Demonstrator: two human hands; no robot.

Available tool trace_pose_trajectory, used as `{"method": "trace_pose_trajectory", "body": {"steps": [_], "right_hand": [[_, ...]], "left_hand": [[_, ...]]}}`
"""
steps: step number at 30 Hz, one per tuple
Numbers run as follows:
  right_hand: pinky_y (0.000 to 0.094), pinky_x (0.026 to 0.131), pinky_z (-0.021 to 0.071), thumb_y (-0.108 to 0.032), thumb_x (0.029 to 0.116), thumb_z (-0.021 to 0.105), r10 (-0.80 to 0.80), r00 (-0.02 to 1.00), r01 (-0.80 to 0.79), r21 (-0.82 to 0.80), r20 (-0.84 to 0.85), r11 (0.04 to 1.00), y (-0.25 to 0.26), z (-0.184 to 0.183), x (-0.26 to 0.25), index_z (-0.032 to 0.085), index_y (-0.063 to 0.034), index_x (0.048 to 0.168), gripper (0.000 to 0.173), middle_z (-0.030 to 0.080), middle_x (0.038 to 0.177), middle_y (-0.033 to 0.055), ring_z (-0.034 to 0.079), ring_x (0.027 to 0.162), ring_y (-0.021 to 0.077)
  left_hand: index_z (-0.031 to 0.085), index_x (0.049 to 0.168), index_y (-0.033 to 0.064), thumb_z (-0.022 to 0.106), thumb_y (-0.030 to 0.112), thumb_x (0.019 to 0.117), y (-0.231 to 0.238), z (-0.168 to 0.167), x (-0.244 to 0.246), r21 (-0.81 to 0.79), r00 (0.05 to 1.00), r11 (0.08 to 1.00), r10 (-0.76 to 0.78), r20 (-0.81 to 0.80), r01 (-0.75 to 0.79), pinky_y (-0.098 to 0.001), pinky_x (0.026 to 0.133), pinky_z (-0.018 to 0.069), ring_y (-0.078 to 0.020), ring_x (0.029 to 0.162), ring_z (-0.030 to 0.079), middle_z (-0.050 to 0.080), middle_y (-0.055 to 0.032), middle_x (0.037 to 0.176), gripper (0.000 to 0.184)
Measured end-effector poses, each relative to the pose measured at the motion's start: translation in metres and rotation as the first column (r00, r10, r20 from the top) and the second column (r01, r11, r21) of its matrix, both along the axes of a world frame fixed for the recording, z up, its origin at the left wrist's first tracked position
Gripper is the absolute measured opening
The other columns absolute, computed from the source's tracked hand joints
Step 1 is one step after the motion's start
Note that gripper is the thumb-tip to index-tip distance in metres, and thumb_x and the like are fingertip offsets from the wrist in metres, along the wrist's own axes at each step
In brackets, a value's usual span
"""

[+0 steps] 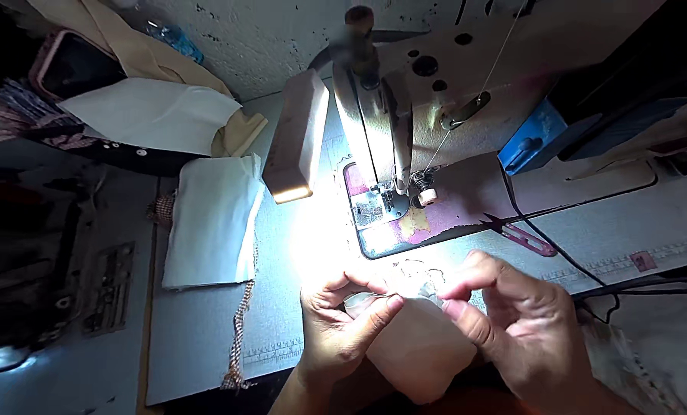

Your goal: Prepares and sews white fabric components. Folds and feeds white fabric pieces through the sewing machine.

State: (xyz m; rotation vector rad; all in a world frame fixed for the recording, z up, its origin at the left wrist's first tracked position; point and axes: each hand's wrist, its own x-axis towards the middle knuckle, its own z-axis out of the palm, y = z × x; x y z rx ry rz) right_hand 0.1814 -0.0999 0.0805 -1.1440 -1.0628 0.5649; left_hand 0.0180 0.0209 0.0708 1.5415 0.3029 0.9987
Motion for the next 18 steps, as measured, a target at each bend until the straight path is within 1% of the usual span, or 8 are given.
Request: {"method": "trace_pose_trajectory", "body": {"steps": [3, 5, 7, 8, 10, 12, 15, 18], "right_hand": [[0.0208, 0.085, 0.0542, -0.014, 0.0988, 0.058, -0.055, 0.996, 0.059, -0.059, 0.065, 0.996, -0.003, 0.004, -0.011, 0.073, -0.0033, 0.095, 0.019, 0.073, 0.094, 0.0004, 0.065, 0.094, 0.0036], [0.0199, 0.081, 0.0543, -0.014, 0.1004, 0.055, -0.062, 0.996, 0.068, -0.107, 0.059, 0.992, -0.004, 0.008, -0.012, 0.073, -0.0045, 0.096, 0.021, 0.073, 0.092, -0.0023, 0.066, 0.088, 0.0007], [0.0179, 0.074, 0.0507, -0.014, 0.0976, 0.059, -0.050, 0.998, 0.054, -0.136, 0.032, 0.989, -0.004, 0.011, -0.010, 0.074, -0.0065, 0.094, 0.017, 0.072, 0.086, -0.0060, 0.062, 0.079, -0.0024], [0.0173, 0.072, 0.0491, -0.015, 0.0949, 0.063, -0.040, 0.999, 0.041, -0.135, 0.015, 0.990, -0.005, 0.012, -0.009, 0.074, -0.0070, 0.093, 0.014, 0.072, 0.085, -0.0069, 0.061, 0.077, -0.0029], [0.0166, 0.074, 0.0483, -0.017, 0.0914, 0.069, -0.015, 1.000, 0.013, -0.120, -0.020, 0.993, -0.006, 0.013, -0.007, 0.073, -0.0083, 0.092, 0.010, 0.071, 0.086, -0.0066, 0.061, 0.081, -0.0020], [0.0143, 0.075, 0.0498, -0.021, 0.0899, 0.072, 0.003, 0.999, -0.008, -0.109, -0.048, 0.994, -0.005, 0.012, -0.005, 0.074, -0.0087, 0.092, 0.012, 0.071, 0.091, -0.0051, 0.061, 0.087, -0.0012], [0.0140, 0.077, 0.0505, -0.023, 0.0892, 0.073, 0.006, 0.997, -0.016, -0.119, -0.082, 0.993, -0.005, 0.012, -0.006, 0.074, -0.0094, 0.091, 0.013, 0.070, 0.091, -0.0055, 0.062, 0.089, -0.0011], [0.0162, 0.080, 0.0521, -0.019, 0.0908, 0.071, -0.025, 0.996, 0.016, -0.099, -0.085, 0.995, -0.005, 0.013, -0.007, 0.073, -0.0091, 0.090, 0.010, 0.071, 0.092, -0.0037, 0.064, 0.092, 0.0017]], "left_hand": [[0.075, 0.104, 0.0192, 0.077, 0.015, 0.0915, -0.004, 0.002, 0.000, 0.045, 0.999, 0.998, 0.043, 0.022, -0.044, -0.0167, 0.081, 0.0595, 0.0013, 0.089, 0.071, 0.076, 0.0114, 0.097, 0.013], [0.075, 0.107, 0.0201, 0.076, 0.013, 0.0919, -0.008, 0.003, 0.000, 0.068, 0.998, 0.996, 0.053, 0.042, -0.056, -0.0165, 0.082, 0.0594, 0.0010, 0.091, 0.071, 0.076, 0.0114, 0.099, 0.017], [0.074, 0.107, 0.0217, 0.076, 0.013, 0.0915, -0.011, 0.004, -0.001, 0.092, 0.996, 0.993, 0.075, 0.047, -0.079, -0.0162, 0.082, 0.0591, 0.0018, 0.091, 0.071, 0.076, 0.0128, 0.099, 0.018], [0.074, 0.108, 0.0221, 0.076, 0.013, 0.0915, -0.012, 0.004, 0.000, 0.106, 0.995, 0.991, 0.082, 0.049, -0.086, -0.0163, 0.083, 0.0589, 0.0020, 0.092, 0.071, 0.076, 0.0131, 0.100, 0.019], [0.075, 0.108, 0.0224, 0.076, 0.013, 0.0915, -0.013, 0.004, 0.000, 0.133, 0.994, 0.986, 0.092, 0.051, -0.098, -0.0161, 0.083, 0.0584, 0.0024, 0.092, 0.070, 0.075, 0.0137, 0.100, 0.019], [0.074, 0.110, 0.0226, 0.075, 0.012, 0.0923, -0.014, 0.005, 0.000, 0.163, 0.995, 0.982, 0.089, 0.045, -0.095, -0.0155, 0.084, 0.0576, 0.0028, 0.094, 0.070, 0.075, 0.0146, 0.102, 0.020], [0.074, 0.109, 0.0230, 0.075, 0.013, 0.0929, -0.015, 0.006, 0.001, 0.195, 0.995, 0.976, 0.090, 0.032, -0.095, -0.0150, 0.083, 0.0570, 0.0028, 0.094, 0.069, 0.074, 0.0148, 0.102, 0.019], [0.074, 0.109, 0.0226, 0.075, 0.013, 0.0924, -0.016, 0.007, 0.001, 0.196, 0.997, 0.977, 0.076, 0.024, -0.079, -0.0155, 0.083, 0.0573, 0.0028, 0.093, 0.069, 0.074, 0.0145, 0.102, 0.019]]}}
